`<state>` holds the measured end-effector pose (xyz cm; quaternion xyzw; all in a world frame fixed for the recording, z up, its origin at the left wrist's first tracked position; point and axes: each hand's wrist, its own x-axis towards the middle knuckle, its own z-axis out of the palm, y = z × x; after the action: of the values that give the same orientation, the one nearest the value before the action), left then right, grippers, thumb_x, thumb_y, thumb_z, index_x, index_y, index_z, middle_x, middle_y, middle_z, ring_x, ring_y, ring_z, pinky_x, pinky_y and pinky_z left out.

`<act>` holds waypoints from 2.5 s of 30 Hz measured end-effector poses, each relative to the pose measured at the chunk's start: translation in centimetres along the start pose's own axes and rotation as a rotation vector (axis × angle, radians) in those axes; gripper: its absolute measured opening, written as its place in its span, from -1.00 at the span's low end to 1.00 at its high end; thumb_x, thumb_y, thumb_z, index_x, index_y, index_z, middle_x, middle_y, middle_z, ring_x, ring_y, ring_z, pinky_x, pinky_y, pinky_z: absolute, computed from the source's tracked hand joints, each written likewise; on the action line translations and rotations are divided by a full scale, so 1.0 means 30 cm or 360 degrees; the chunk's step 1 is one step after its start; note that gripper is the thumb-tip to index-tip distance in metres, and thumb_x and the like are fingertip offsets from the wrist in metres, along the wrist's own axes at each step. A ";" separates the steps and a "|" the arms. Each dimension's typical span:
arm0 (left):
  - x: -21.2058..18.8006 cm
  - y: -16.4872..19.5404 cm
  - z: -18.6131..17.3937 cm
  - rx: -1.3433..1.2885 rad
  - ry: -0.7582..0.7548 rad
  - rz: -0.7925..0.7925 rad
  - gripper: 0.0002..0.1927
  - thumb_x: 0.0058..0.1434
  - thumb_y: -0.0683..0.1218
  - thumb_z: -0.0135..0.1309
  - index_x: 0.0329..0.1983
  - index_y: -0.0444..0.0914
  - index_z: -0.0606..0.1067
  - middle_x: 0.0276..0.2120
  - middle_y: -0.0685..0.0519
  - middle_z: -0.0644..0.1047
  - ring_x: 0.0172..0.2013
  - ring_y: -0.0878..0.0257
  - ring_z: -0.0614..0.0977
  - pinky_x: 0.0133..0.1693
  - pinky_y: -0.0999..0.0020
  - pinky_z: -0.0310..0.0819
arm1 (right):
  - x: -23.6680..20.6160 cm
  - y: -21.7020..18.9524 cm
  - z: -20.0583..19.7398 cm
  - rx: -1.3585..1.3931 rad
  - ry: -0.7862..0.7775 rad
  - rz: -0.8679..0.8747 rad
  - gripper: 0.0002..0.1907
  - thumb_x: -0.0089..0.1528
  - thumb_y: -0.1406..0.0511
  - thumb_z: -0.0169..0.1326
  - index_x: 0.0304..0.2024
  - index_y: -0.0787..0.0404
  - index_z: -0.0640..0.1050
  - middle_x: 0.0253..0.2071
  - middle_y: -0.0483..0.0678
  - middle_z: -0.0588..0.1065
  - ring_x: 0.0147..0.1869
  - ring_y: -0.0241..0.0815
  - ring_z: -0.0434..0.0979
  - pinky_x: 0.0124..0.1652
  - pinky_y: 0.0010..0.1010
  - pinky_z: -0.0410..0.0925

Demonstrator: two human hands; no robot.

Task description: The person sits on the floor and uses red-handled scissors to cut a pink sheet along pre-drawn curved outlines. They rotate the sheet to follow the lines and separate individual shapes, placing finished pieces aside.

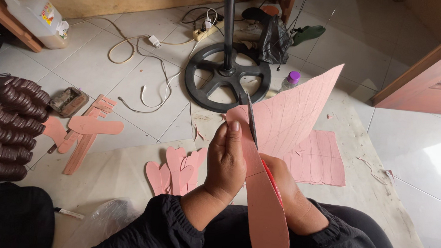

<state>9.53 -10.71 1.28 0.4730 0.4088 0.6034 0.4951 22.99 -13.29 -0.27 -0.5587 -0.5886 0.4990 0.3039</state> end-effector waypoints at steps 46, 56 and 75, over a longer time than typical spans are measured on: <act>0.043 0.007 -0.003 0.0212 -0.0499 -0.0014 -0.65 0.51 0.04 -0.27 -0.22 -0.25 0.43 -0.50 0.21 0.39 -0.42 0.46 0.34 -0.30 0.47 0.36 | 0.012 0.025 -0.123 -0.0174 0.0039 -0.0070 -0.67 0.27 0.22 -0.06 -0.38 0.39 0.52 -0.54 0.05 0.53 -0.46 -0.23 0.45 -0.41 -0.32 0.37; 0.043 0.029 -0.011 0.0322 -0.0494 -0.0070 -0.65 0.51 0.05 -0.28 -0.23 -0.24 0.42 -0.53 0.20 0.37 -0.45 0.44 0.34 -0.33 0.45 0.35 | 0.005 -0.012 -0.141 -0.0168 -0.0017 -0.0012 -0.73 0.25 0.28 -0.04 -0.33 0.39 0.56 -0.47 0.02 0.58 -0.38 -0.28 0.50 -0.36 -0.36 0.41; 0.073 0.014 -0.026 0.0184 -0.0273 -0.0079 -0.63 0.50 0.07 -0.22 -0.17 -0.25 0.50 -0.47 0.19 0.45 -0.41 0.46 0.42 -0.32 0.51 0.37 | 0.015 0.009 -0.080 -0.0222 -0.0096 -0.0244 -0.70 0.25 0.19 0.01 -0.23 0.35 0.51 -0.41 -0.03 0.60 -0.33 -0.27 0.58 -0.27 -0.38 0.45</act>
<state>8.54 -8.63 1.89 0.5404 0.4107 0.5236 0.5150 25.21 -12.29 0.15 -0.5167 -0.6718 0.4487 0.2835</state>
